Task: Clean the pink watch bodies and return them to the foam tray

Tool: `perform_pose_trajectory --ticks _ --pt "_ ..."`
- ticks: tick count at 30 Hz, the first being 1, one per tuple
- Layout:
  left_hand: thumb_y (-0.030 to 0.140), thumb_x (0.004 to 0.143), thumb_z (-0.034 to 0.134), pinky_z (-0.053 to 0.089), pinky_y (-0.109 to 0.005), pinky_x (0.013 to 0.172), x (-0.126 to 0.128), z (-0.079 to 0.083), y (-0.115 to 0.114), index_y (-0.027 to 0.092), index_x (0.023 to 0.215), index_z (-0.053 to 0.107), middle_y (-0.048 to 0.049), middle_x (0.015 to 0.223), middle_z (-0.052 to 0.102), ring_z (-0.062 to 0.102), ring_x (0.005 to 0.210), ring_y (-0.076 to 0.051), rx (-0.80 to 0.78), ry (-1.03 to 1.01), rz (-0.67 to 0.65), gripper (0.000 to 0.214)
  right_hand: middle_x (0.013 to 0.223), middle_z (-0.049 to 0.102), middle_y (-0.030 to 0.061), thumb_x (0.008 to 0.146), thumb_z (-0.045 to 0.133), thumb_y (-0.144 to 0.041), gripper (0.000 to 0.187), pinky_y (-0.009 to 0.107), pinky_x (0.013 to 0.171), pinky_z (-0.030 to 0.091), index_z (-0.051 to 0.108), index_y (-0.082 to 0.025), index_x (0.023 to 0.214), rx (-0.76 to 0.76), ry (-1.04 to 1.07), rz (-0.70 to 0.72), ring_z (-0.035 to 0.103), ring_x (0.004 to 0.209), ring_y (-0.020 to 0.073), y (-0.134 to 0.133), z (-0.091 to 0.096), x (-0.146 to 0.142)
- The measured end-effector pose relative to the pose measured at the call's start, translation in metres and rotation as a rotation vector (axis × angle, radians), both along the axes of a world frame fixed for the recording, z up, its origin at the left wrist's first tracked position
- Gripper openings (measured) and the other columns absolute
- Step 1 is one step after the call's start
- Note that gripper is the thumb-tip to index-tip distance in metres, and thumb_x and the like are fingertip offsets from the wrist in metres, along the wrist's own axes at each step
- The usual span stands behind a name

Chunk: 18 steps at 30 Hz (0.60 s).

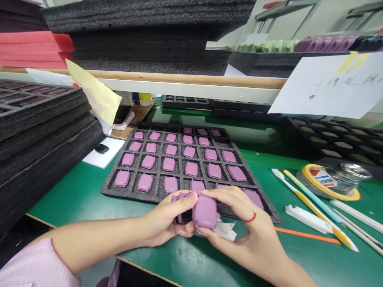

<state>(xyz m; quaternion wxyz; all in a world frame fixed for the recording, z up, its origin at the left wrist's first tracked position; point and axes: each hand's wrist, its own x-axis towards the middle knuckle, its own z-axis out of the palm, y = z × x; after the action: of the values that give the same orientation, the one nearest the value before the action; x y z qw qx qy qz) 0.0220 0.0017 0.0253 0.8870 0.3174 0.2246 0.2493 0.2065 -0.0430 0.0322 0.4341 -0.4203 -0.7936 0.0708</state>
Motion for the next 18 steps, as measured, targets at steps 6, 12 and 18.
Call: perform_pose_trajectory --ticks 6,12,18 --pt "0.056 0.072 0.083 0.024 -0.018 0.041 -0.001 0.005 -0.002 0.018 0.087 0.056 -0.0033 0.075 0.072 0.049 0.043 -0.005 -0.053 0.095 0.053 0.049 0.111 0.074 0.0084 0.087 0.069 -0.048 0.039 0.041 0.088 0.058 0.063 -0.025 0.118 -0.163 0.198 -0.452 0.072 0.097 0.0265 0.023 -0.012 0.034" --pt "0.065 0.08 0.069 0.019 -0.022 0.04 -0.002 0.005 -0.001 0.016 0.08 0.058 -0.0034 0.065 0.069 0.04 0.035 -0.004 0.072 0.212 0.046 0.05 0.12 0.072 0.0136 0.094 0.06 -0.047 0.038 0.052 0.093 0.056 0.063 -0.022 0.122 -0.132 -0.091 -0.352 0.069 0.107 0.0323 0.043 -0.041 0.036" --pt "0.067 0.079 0.069 0.022 -0.022 0.046 -0.001 0.002 0.0 0.011 0.087 0.068 -0.005 0.074 0.068 0.039 0.04 -0.003 -0.045 0.103 0.037 0.057 0.133 0.066 0.0143 0.101 0.053 -0.037 0.037 0.051 0.105 0.052 0.055 -0.024 0.136 -0.042 -0.063 -0.254 0.061 0.126 0.0295 0.025 -0.027 0.019"
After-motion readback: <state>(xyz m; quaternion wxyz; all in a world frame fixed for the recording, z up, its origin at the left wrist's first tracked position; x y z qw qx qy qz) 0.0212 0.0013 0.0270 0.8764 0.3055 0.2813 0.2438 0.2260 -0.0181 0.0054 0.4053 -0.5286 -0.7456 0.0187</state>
